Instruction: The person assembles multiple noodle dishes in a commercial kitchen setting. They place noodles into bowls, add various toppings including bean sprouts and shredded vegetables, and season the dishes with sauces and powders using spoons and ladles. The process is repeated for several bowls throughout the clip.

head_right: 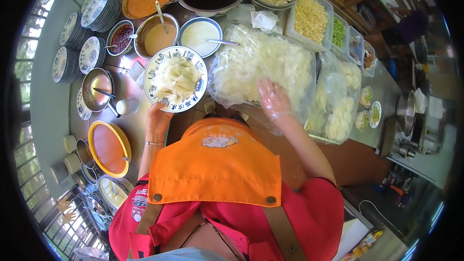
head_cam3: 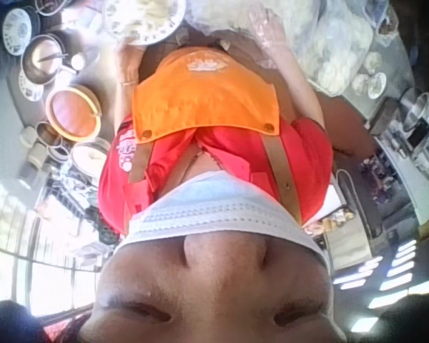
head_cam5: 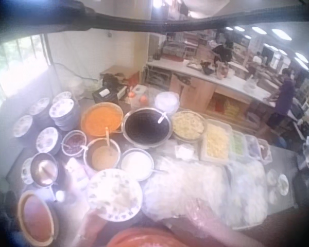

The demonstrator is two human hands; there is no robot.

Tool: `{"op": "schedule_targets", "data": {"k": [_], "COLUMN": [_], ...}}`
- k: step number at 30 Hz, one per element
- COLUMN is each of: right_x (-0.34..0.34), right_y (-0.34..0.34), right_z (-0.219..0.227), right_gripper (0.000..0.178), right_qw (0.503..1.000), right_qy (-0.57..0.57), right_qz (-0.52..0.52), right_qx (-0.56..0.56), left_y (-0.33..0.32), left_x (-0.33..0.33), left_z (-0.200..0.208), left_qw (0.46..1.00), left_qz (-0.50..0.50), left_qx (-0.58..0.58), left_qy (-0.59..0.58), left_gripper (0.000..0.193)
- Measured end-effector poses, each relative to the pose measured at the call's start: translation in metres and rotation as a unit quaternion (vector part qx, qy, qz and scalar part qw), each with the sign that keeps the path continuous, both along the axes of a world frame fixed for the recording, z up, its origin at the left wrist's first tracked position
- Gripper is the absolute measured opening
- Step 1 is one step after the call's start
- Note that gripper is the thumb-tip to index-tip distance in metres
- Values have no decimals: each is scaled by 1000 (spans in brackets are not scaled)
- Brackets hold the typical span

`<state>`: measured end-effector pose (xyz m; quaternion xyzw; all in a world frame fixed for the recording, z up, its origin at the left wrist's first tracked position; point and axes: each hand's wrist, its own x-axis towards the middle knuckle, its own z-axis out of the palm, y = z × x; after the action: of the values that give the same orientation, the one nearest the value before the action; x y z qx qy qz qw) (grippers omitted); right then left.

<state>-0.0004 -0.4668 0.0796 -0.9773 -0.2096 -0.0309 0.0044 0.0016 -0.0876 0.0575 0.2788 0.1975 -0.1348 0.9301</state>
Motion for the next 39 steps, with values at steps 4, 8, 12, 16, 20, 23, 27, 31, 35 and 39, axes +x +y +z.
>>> {"op": "schedule_targets", "data": {"k": [4, 8, 12, 16, 20, 23, 27, 31, 35, 39], "right_x": [67, 88, 46, 44, 127, 189, 269, 348, 420, 463], "right_y": [18, 28, 56, 72, 49, 44, 45, 57, 68, 66], "right_z": [-49, -39, -53, -29, -28, -14, 1, 8, -2, -11], "right_gripper": [37, 21, 15, 20, 20, 22, 20, 26, 35, 32], "right_qw": [993, 987, 872, 914, 906, 799, 948, 990, 976, 947], "right_qy": [-81, 90, 343, 315, 170, 253, 1, -61, -102, -109], "right_qz": [83, -10, 140, 231, 4, -109, 34, 96, 59, 58], "right_qx": [-35, 134, 320, 111, 387, 534, 317, 83, -183, -297], "left_y": [-7, -15, -25, -30, -37, -35, -32, -12, 20, 43], "left_x": [-13, -38, -66, -96, -110, -108, -79, -38, 10, 56], "left_z": [4, 8, 13, 10, 11, 3, -4, -9, -28, -22], "left_qw": [1000, 997, 991, 981, 976, 976, 981, 990, 997, 998], "left_qz": [23, 76, 135, 196, 219, 218, 194, 139, 67, 11], "left_qx": [-16, 2, -4, 14, -7, -14, -26, -26, -23, -25], "left_qy": [1, -2, -4, -4, 2, 1, -1, 7, 25, 55], "left_gripper": [67, 67, 67, 67, 68, 68, 66, 61, 60, 61]}}
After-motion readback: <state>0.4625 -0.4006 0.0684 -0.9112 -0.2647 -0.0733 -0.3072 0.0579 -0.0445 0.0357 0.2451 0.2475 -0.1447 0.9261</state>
